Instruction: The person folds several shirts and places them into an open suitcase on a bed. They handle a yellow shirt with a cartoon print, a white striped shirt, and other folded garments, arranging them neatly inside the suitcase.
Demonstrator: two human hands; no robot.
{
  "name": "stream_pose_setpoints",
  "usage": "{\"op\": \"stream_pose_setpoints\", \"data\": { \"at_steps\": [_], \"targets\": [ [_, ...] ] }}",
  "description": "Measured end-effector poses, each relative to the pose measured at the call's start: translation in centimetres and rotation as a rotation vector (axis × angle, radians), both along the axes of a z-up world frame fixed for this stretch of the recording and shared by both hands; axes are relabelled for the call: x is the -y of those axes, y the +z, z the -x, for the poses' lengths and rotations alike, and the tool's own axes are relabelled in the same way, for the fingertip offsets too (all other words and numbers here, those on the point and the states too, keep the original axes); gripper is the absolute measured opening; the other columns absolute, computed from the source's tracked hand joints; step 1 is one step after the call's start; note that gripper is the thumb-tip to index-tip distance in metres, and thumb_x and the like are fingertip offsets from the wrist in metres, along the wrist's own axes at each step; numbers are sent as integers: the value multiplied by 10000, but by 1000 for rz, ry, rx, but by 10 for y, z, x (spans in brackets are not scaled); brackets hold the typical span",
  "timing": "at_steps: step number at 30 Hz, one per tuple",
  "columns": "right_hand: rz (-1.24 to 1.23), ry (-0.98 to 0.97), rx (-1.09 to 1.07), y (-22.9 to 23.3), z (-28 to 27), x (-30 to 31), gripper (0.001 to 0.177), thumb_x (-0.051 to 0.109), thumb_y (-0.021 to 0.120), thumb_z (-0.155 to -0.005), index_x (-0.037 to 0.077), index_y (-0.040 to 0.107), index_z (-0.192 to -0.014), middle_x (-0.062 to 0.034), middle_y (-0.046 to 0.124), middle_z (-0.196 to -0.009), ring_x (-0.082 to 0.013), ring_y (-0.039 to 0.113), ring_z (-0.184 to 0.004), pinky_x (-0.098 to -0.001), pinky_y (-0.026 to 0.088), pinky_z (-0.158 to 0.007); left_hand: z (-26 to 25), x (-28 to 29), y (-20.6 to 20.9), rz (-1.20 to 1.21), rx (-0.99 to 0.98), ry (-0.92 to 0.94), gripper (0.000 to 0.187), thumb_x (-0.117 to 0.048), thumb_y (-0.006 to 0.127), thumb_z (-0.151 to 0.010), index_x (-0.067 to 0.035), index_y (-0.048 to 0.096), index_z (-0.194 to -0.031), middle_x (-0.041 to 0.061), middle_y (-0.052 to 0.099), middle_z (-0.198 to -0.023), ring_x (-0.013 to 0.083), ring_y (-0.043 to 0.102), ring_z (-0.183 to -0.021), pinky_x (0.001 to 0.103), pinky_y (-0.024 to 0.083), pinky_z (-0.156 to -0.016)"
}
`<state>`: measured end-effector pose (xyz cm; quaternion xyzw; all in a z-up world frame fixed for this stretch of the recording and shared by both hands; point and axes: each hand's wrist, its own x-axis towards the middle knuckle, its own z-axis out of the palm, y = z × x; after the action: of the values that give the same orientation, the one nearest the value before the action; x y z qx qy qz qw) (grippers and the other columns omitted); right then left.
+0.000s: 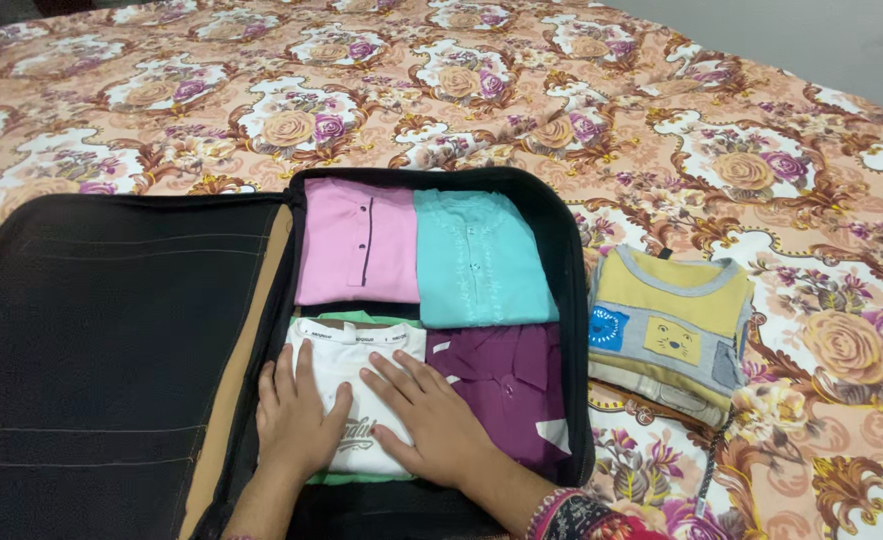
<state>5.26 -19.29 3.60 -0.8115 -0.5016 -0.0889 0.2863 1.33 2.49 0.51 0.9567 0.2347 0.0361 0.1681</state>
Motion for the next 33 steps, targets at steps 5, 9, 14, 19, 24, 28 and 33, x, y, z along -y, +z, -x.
{"op": "stream_pose_setpoints", "data": {
  "at_steps": [5, 9, 14, 19, 24, 28, 33],
  "targets": [
    [-8, 4, 8, -2, 0, 2, 648, 368, 532, -1020, 102, 388, -1593, -141, 361, -1659, -398, 312, -1508, -516, 259, -1222, 2, 1, -3, -13, 23, -12, 926, -597, 502, -885, -198, 82, -1608, 120, 36, -1677, 385, 4, -1532, 559, 136, -1195],
    [-16, 2, 13, 0, 0, 1, 647, 373, 532, -1022, 97, 390, -1590, -143, 366, -1656, -401, 318, -1507, -519, 263, -1225, 0, -2, -1, -35, -24, -9, 932, -599, 507, -884, -189, 83, -1606, 139, 41, -1664, 393, 5, -1521, 565, 139, -1189],
    [-16, 6, 3, 0, 0, 2, 641, 371, 527, -1028, 97, 393, -1592, -144, 364, -1661, -401, 320, -1511, -524, 266, -1217, 5, 2, -5, -80, 99, -24, 902, -581, 507, -890, -150, 155, -1601, 172, 115, -1656, 417, 68, -1519, 585, 177, -1173],
    [-28, 13, -6, -4, -1, 4, 641, 375, 529, -1025, 97, 398, -1587, -144, 369, -1661, -403, 320, -1515, -524, 266, -1223, 4, 3, -8, -90, 99, -11, 902, -576, 509, -882, -152, 160, -1598, 171, 125, -1651, 414, 90, -1515, 588, 199, -1166],
    [-19, 7, 0, 1, 0, 2, 648, 368, 544, -1018, 92, 403, -1588, -161, 371, -1658, -409, 318, -1506, -533, 259, -1214, 4, 3, -9, -130, 91, -25, 890, -577, 497, -892, -145, 162, -1593, 197, 135, -1632, 424, 92, -1503, 596, 195, -1157],
    [-48, -27, -72, 13, 1, -7, 633, 314, 610, -933, 55, 470, -1494, -183, 433, -1571, -418, 349, -1462, -534, 271, -1198, 5, 3, -11, -87, 167, -24, 888, -575, 496, -881, -151, 168, -1589, 185, 132, -1642, 427, 99, -1502, 597, 188, -1162],
    [-167, 3, 28, 26, 10, -35, 571, 134, 628, -833, 16, 533, -1384, -222, 521, -1459, -407, 434, -1432, -519, 308, -1217, 5, 1, -11, -58, 134, -31, 915, -566, 519, -890, -176, 144, -1628, 188, 104, -1676, 435, 77, -1482, 618, 167, -1137]
  ]
}}
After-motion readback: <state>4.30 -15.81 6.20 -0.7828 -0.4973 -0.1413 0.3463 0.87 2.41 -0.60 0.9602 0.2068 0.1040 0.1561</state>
